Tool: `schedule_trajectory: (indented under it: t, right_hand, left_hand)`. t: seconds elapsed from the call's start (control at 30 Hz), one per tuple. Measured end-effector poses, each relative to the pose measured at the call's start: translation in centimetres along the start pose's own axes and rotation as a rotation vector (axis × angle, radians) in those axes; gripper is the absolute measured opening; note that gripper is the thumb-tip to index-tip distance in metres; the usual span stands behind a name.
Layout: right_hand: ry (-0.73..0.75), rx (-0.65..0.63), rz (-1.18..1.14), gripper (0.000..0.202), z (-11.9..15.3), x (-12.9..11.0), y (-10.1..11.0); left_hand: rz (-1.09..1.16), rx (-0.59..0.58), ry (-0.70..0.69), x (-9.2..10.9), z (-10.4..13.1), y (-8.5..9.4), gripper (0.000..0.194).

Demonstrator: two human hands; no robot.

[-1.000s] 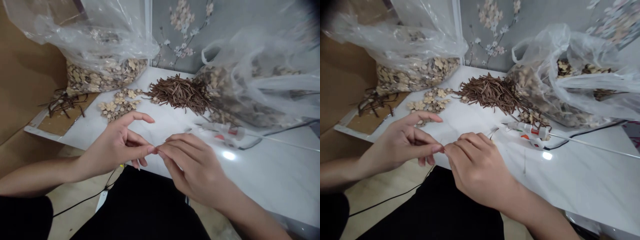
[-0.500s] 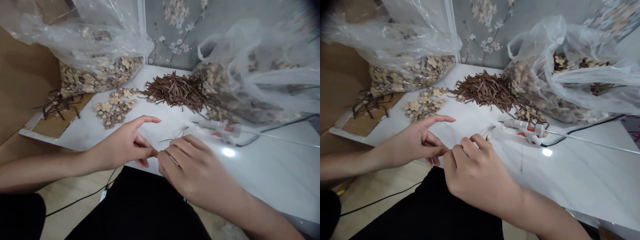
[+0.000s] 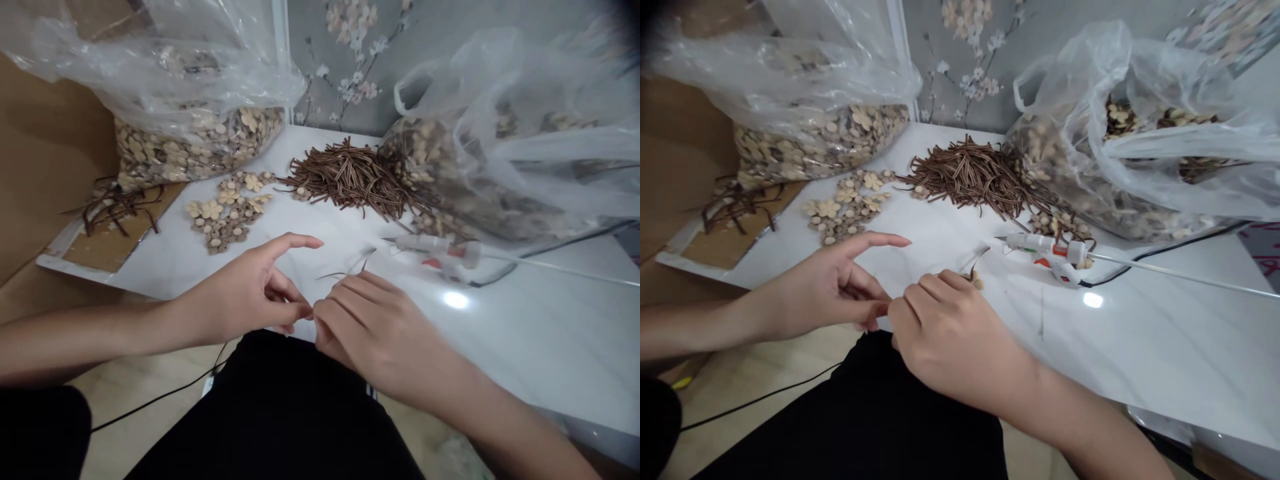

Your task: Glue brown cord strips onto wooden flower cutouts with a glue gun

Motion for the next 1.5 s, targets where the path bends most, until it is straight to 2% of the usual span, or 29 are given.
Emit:
schedule_trajectory:
  t: [0.27,0.43,0.57,0.67,0.8,0.9,1.03,1.23,1.5]
  right_hand:
    - [-0.095,0.011,-0.151,0.019,0.2,0.8,-0.1]
    - [-0.321,0.135,-0.277,0.009,1.4,2.6,0.5]
    - [-0.516,0.189,-0.358,0.009,2.7,3.7,0.6]
    - [-0.578,0.214,-0.46,0.006,3.4,3.7,0.7]
    - [-0.571,0.229,-0.635,0.014,3.5,2.9,0.5]
    - [-0.508,0.267,-0.711,0.004,3.3,2.1,0.5]
    - [-0.414,0.336,-0.738,0.033,3.0,1.1,0.6]
    - [-0.339,0.402,-0.741,0.021,2.4,0.3,1.1]
    - [-0.36,0.396,-0.748,0.02,2.2,0.1,1.2]
  left_hand:
    - [-0.043,-0.027,-0.04,0.0,0.6,0.0,0.071]
    - [0.027,-0.027,-0.019,0.5,1.3,0.1,0.073]
    - [0.065,0.0,-0.035,1.1,1.6,0.2,0.073]
    - [0.104,0.019,-0.051,1.2,1.8,0.1,0.074]
    - [0.128,0.018,-0.027,1.2,2.0,-0.1,0.078]
    - [0.117,0.02,-0.028,1.3,2.1,-0.2,0.085]
    - [0.107,0.011,-0.066,1.2,2.3,-0.3,0.079]
    - [0.174,-0.017,-0.041,1.0,2.4,-0.6,0.079]
    - [0.127,-0.006,-0.006,0.8,2.6,-0.4,0.072]
Point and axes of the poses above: each hand's wrist, its own z-axis away from the middle knuckle, its own y-axis out of the back of the hand, x = y × z, the point moved 7 cm from there along -z, towards the middle knuckle, and after that the axes turned 8 degrees about -y, right-handed, at the moved point
